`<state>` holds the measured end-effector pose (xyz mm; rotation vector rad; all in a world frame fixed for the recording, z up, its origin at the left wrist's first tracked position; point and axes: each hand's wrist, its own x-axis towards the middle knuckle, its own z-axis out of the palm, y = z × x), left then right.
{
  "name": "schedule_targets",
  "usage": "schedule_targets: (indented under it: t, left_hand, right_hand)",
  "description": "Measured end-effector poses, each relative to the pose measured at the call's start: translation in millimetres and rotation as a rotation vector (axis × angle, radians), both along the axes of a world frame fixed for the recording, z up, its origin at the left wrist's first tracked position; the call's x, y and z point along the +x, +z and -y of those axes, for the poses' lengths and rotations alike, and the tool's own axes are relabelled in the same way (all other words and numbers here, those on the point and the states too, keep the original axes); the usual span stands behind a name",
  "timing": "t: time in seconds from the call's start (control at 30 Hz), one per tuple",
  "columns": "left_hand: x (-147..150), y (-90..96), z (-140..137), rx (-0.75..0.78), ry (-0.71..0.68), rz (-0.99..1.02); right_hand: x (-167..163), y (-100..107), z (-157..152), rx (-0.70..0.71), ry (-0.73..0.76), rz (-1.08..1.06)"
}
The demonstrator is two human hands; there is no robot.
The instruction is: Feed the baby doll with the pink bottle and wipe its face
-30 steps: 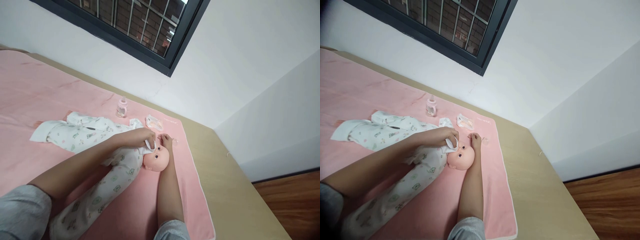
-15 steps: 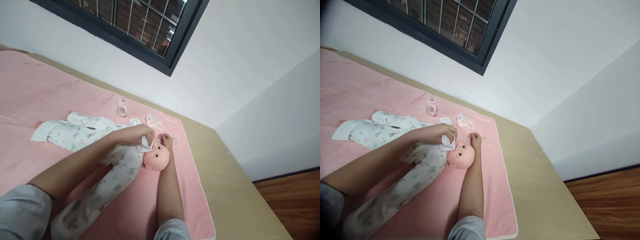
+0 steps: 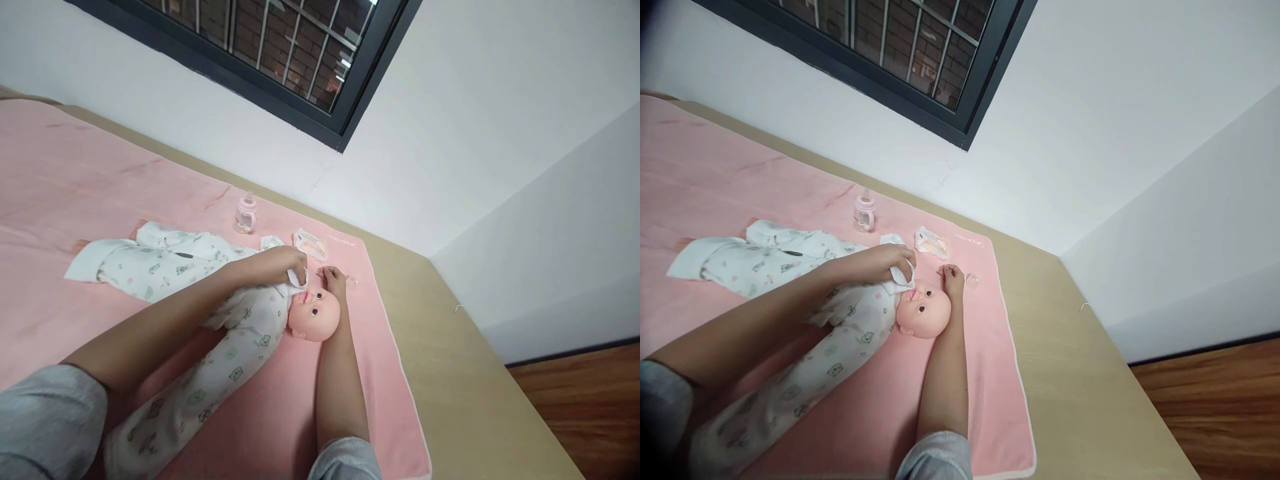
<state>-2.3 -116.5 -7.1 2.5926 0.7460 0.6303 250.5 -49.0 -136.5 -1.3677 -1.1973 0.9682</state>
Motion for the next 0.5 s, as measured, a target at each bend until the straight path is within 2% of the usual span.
schedule_targets:
  t: [0.5]
  left_hand:
    - [-1.5, 8.5, 11.0, -0.097, -0.131, -0.030]
  right_hand:
    - [-1.8, 5.9, 1.6, -0.018, 0.006, 0.055]
